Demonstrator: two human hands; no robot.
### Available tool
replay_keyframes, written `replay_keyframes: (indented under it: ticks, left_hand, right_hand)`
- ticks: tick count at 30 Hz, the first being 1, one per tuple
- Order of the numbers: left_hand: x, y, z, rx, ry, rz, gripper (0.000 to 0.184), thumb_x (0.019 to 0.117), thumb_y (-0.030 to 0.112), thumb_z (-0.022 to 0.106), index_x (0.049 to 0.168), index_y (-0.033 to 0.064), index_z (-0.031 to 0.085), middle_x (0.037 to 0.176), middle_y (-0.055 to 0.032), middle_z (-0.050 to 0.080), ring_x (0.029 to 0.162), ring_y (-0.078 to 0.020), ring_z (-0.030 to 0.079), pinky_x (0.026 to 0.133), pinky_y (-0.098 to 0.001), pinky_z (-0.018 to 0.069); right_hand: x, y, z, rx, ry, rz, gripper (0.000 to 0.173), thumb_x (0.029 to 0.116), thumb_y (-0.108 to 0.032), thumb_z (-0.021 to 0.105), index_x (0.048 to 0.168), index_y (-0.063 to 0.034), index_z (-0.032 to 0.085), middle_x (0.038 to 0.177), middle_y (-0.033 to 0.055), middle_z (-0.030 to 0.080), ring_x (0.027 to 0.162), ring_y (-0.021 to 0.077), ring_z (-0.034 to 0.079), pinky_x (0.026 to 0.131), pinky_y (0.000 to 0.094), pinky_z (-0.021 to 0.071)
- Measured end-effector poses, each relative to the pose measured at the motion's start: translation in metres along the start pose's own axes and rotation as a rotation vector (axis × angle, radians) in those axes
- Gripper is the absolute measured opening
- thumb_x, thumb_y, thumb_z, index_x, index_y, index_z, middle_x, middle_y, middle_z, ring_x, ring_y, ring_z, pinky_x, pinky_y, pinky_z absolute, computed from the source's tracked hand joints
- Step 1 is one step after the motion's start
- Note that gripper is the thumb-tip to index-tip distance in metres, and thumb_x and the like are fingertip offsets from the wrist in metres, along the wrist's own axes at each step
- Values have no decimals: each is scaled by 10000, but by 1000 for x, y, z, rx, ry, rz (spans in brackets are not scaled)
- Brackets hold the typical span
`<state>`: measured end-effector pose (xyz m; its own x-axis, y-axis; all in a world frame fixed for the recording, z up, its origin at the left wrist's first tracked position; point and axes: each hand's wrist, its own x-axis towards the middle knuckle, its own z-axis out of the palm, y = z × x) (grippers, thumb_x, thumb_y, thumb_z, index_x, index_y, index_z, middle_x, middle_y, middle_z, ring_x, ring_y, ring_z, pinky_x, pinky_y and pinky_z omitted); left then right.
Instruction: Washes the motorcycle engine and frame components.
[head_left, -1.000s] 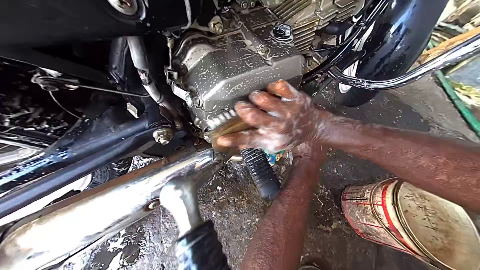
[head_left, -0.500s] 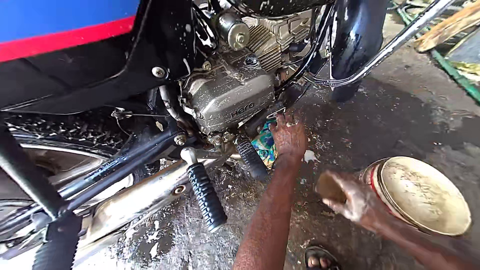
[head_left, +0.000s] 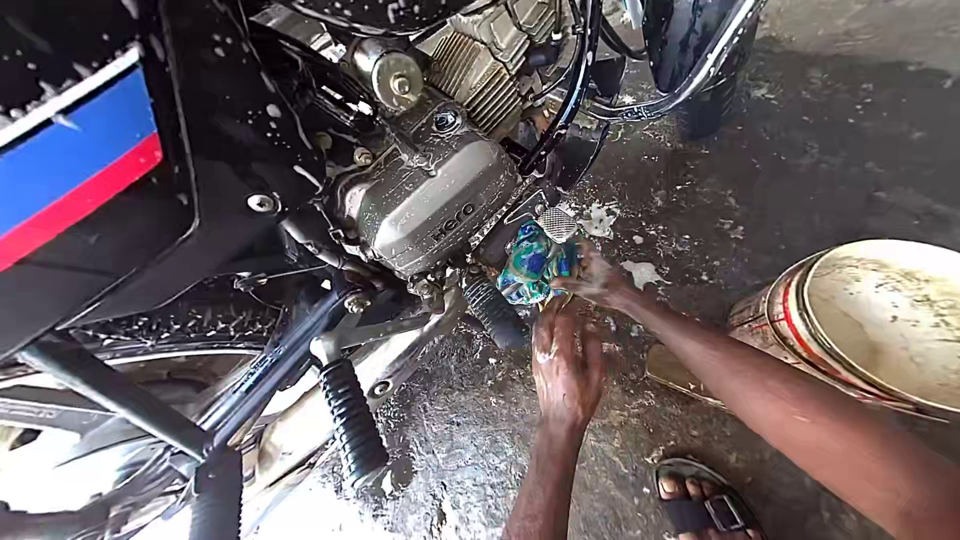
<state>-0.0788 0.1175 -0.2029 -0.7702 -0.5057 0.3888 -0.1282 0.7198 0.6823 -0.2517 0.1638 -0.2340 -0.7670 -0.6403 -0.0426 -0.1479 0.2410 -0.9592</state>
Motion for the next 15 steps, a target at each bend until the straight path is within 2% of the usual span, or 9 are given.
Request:
replay_keyframes:
  ticks: [1,2,4,6,8,10,12,15]
  left_hand:
    - [-10,-11,0,-11,-16,-94,374,950,228,595,1267,52,687,1375,-143,629,1290,-281,595,1054,-458,515]
    - [-18,-20,-2,-18,-23,-182,386,934,209,601,1268,32,679,1361,-161,632,1260,-293,609,1029,-463,524]
    - [-30,-35,-7,-44,-44,-309,395,923,166,606,1287,21,660,1320,-187,640,1181,-301,644,971,-457,554]
    - [-39,-45,-8,-119,-65,-384,398,941,141,587,1301,-22,633,1272,-210,659,1122,-282,678,963,-429,566]
    - [-41,-48,-6,-269,-89,-470,390,973,120,560,1307,-79,593,1254,-225,662,1097,-253,689,960,-393,566]
    - [-39,-44,-2,-388,-90,-502,373,999,138,535,1287,-93,591,1188,-206,681,1055,-211,689,938,-368,563]
    - [-34,-36,6,-505,-88,-537,387,1018,164,521,1309,-86,572,1215,-203,672,1089,-210,676,964,-380,551]
    - [-29,-25,15,-655,-133,-697,453,1056,205,521,1429,-47,472,1363,-228,578,1199,-285,604,1002,-463,513]
  right_hand:
    - [10,-1,14,30,-8,-30,990,759,-336,901,1531,-17,370,1443,223,549,1315,286,567,1119,468,468]
    - [15,-2,24,53,-22,-39,863,793,-292,885,1475,-4,441,1381,210,595,1272,266,596,1110,460,475]
    - [9,0,32,5,-22,-39,516,923,-288,769,1311,11,606,1183,197,693,1108,274,677,1016,498,525]
    - [-11,3,24,-95,9,-46,361,1027,-310,616,1224,-11,661,1066,180,710,1009,291,693,941,536,538]
    - [-41,1,7,-131,21,-69,308,1040,-272,591,1178,-13,683,1008,163,712,950,271,694,900,516,550]
    - [-79,2,-11,-195,-30,-66,244,1032,-255,604,1079,-31,687,908,127,685,851,239,675,811,485,559]
    - [-120,12,-29,-276,-144,-35,239,1017,-274,593,1066,-62,694,903,103,685,856,228,677,814,480,564]
    - [-180,28,-54,-359,-247,65,295,1024,-279,600,1100,-12,699,992,172,698,953,303,683,895,522,539]
